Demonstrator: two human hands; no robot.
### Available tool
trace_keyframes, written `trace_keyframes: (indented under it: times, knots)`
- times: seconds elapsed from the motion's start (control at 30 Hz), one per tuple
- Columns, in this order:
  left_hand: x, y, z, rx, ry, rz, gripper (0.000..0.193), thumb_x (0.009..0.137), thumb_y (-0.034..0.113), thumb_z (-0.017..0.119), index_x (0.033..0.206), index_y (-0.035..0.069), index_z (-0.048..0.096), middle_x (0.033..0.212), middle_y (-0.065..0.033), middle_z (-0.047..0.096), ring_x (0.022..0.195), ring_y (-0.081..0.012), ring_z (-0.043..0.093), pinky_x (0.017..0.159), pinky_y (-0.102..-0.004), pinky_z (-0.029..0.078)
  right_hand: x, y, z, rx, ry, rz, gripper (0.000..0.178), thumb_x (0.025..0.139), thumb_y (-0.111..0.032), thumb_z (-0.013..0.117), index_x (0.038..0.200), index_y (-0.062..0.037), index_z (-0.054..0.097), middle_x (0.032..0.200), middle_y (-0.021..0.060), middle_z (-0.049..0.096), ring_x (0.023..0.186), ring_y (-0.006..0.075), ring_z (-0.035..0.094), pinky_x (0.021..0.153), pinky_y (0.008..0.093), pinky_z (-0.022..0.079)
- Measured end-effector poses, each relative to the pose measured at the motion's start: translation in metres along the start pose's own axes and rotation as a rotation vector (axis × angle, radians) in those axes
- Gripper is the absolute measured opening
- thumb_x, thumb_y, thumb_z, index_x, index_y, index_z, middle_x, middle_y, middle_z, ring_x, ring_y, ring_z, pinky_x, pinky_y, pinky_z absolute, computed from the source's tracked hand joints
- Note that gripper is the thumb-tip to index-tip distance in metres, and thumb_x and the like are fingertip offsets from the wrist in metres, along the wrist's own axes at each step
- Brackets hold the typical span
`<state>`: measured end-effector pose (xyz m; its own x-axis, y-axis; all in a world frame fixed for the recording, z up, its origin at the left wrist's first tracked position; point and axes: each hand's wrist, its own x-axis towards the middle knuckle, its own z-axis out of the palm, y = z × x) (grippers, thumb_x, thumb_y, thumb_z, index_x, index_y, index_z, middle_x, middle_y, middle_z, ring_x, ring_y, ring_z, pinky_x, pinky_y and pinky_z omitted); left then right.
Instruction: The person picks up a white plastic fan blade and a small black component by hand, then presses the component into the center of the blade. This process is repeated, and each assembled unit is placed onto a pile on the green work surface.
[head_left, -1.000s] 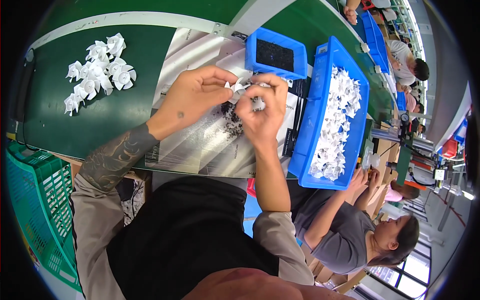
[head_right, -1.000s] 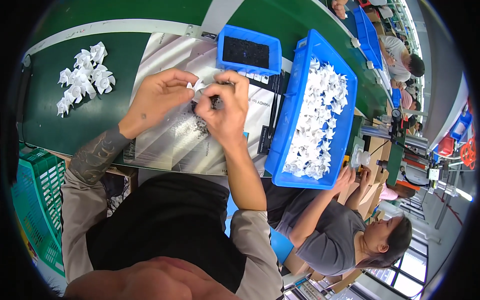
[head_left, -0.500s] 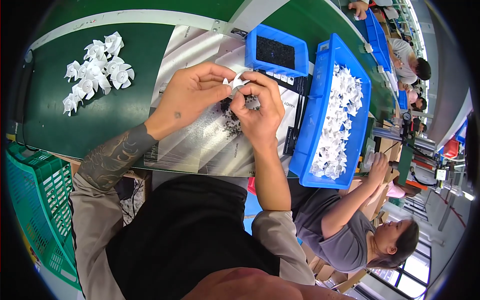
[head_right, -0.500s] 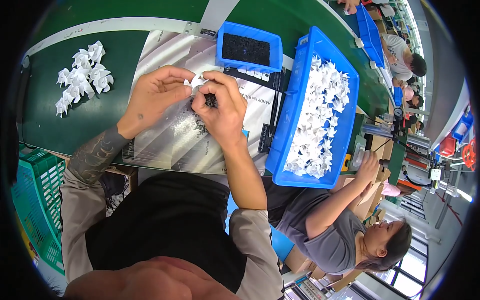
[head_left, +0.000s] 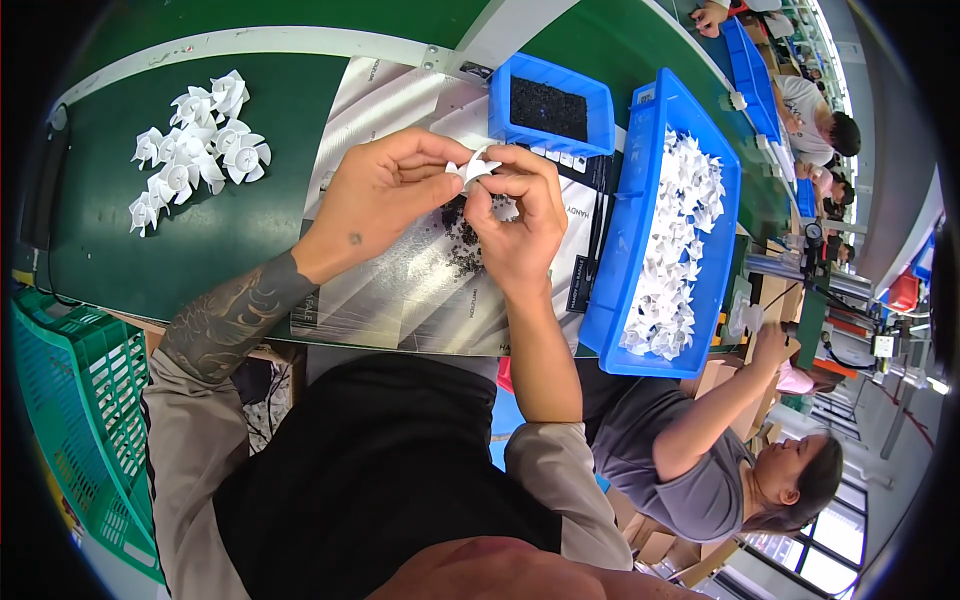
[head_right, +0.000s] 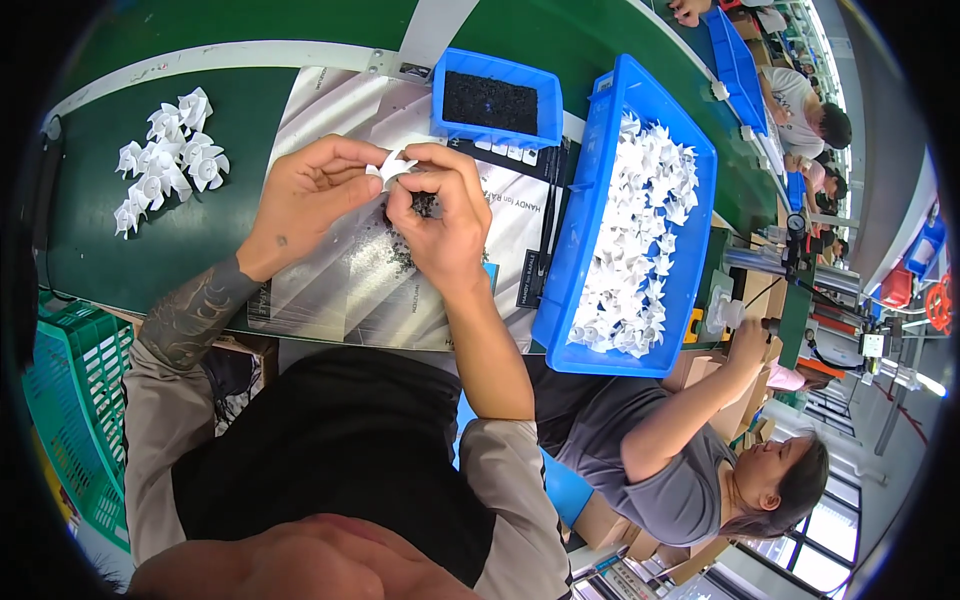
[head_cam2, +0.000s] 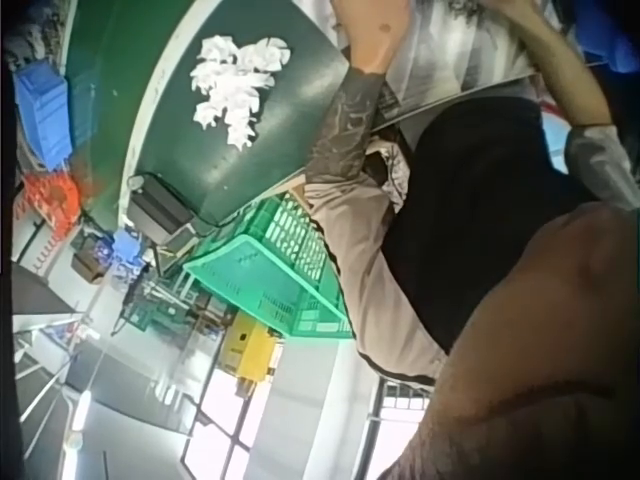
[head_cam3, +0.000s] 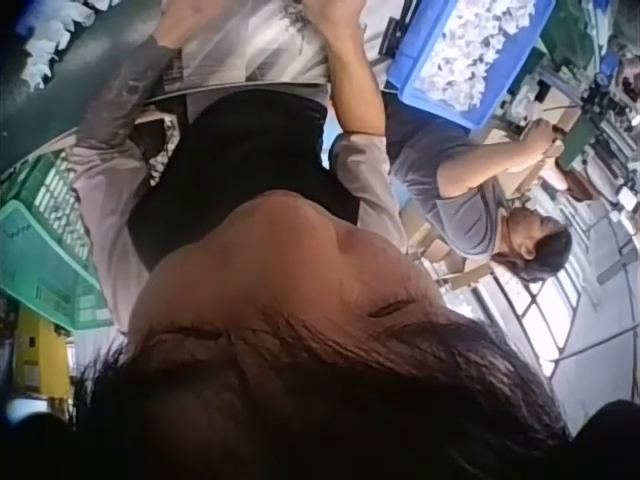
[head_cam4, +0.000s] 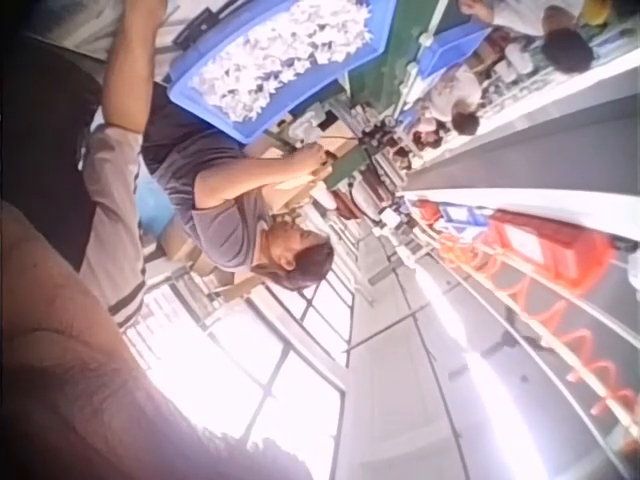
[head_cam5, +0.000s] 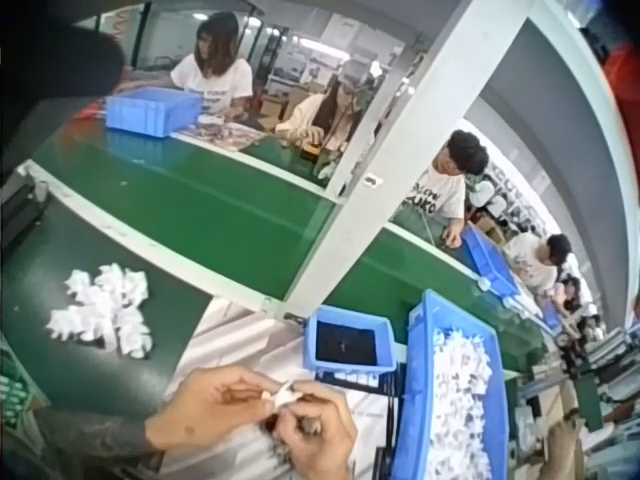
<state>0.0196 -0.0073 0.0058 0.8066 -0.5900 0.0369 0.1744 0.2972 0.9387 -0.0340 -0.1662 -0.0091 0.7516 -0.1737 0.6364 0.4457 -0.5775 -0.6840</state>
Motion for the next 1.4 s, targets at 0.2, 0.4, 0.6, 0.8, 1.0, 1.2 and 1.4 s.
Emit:
trace_keyframes:
  times: [0.2, 0.4, 0.6, 0.8, 1.0, 1.2, 1.4]
  knots:
    - [-0.002, -0.002, 0.000, -0.049, -0.008, -0.029, 0.024, 0.089, -0.001, 0.060, 0.113, -0.004, 0.056, 0.110, -0.0114, 0.063, 0.102, -0.0134, 0.059, 0.090, -0.0265, 0.048, 0.002, -0.001, -0.002, -0.118, 0.020, -0.135, 0.020, 0.067, 0.010, 0.068, 0.082, -0.0001, 0.060, 0.103, 0.0148, 0.065, 0.080, 0.0192, 0.066, 0.071, 0.0282, 0.054]
    - [-0.002, -0.001, 0.002, -0.055, 0.006, -0.037, 0.024, 0.089, 0.000, 0.061, 0.112, -0.004, 0.057, 0.108, -0.0108, 0.064, 0.100, -0.0131, 0.060, 0.088, -0.0260, 0.048, 0.005, -0.003, -0.005, -0.205, 0.000, -0.196, 0.018, 0.066, 0.010, 0.068, 0.080, 0.0004, 0.061, 0.101, 0.0153, 0.066, 0.079, 0.0212, 0.068, 0.067, 0.0290, 0.055]
    - [-0.002, -0.002, -0.003, -0.071, 0.046, -0.140, 0.025, 0.088, 0.004, 0.062, 0.112, -0.003, 0.058, 0.104, -0.0087, 0.065, 0.093, -0.0112, 0.061, 0.084, -0.0247, 0.050, 0.008, -0.003, -0.009, -0.226, -0.084, -0.223, 0.018, 0.066, 0.009, 0.071, 0.082, 0.0011, 0.064, 0.102, 0.0164, 0.067, 0.077, 0.0228, 0.068, 0.064, 0.0285, 0.056]
    - [-0.001, -0.001, -0.003, -0.114, 0.093, -0.186, 0.025, 0.088, 0.007, 0.063, 0.110, -0.003, 0.060, 0.099, -0.0069, 0.065, 0.087, -0.0095, 0.062, 0.078, -0.0222, 0.051, 0.008, -0.002, -0.011, -0.231, -0.154, -0.184, 0.018, 0.068, 0.006, 0.073, 0.084, 0.0019, 0.066, 0.104, 0.0175, 0.066, 0.077, 0.0234, 0.068, 0.062, 0.0283, 0.056]
    - [-0.002, 0.007, 0.000, -0.184, 0.134, -0.248, 0.026, 0.087, 0.009, 0.063, 0.110, -0.002, 0.060, 0.097, -0.0062, 0.066, 0.087, -0.0103, 0.062, 0.077, -0.0261, 0.053, 0.008, 0.001, -0.013, -0.181, -0.143, -0.250, 0.016, 0.071, 0.003, 0.072, 0.085, 0.0025, 0.066, 0.107, 0.0207, 0.065, 0.075, 0.0232, 0.069, 0.060, 0.0284, 0.055]
    - [-0.002, 0.009, -0.002, -0.240, 0.138, -0.293, 0.022, 0.090, 0.007, 0.061, 0.110, -0.001, 0.059, 0.097, -0.0042, 0.065, 0.086, -0.0083, 0.062, 0.075, -0.0254, 0.055, 0.009, 0.002, -0.011, -0.192, -0.094, -0.323, 0.020, 0.065, -0.001, 0.076, 0.083, -0.0008, 0.068, 0.108, 0.0171, 0.066, 0.064, 0.0207, 0.066, 0.053, 0.0282, 0.052]
    - [-0.003, 0.010, 0.000, -0.177, 0.199, -0.212, 0.025, 0.089, 0.010, 0.062, 0.109, -0.002, 0.059, 0.096, -0.0057, 0.066, 0.088, -0.0095, 0.062, 0.077, -0.0258, 0.053, 0.007, -0.006, -0.008, -0.412, -0.150, -0.349, 0.023, 0.064, -0.001, 0.076, 0.086, 0.0011, 0.069, 0.110, 0.0220, 0.064, 0.065, 0.0208, 0.066, 0.056, 0.0266, 0.053]
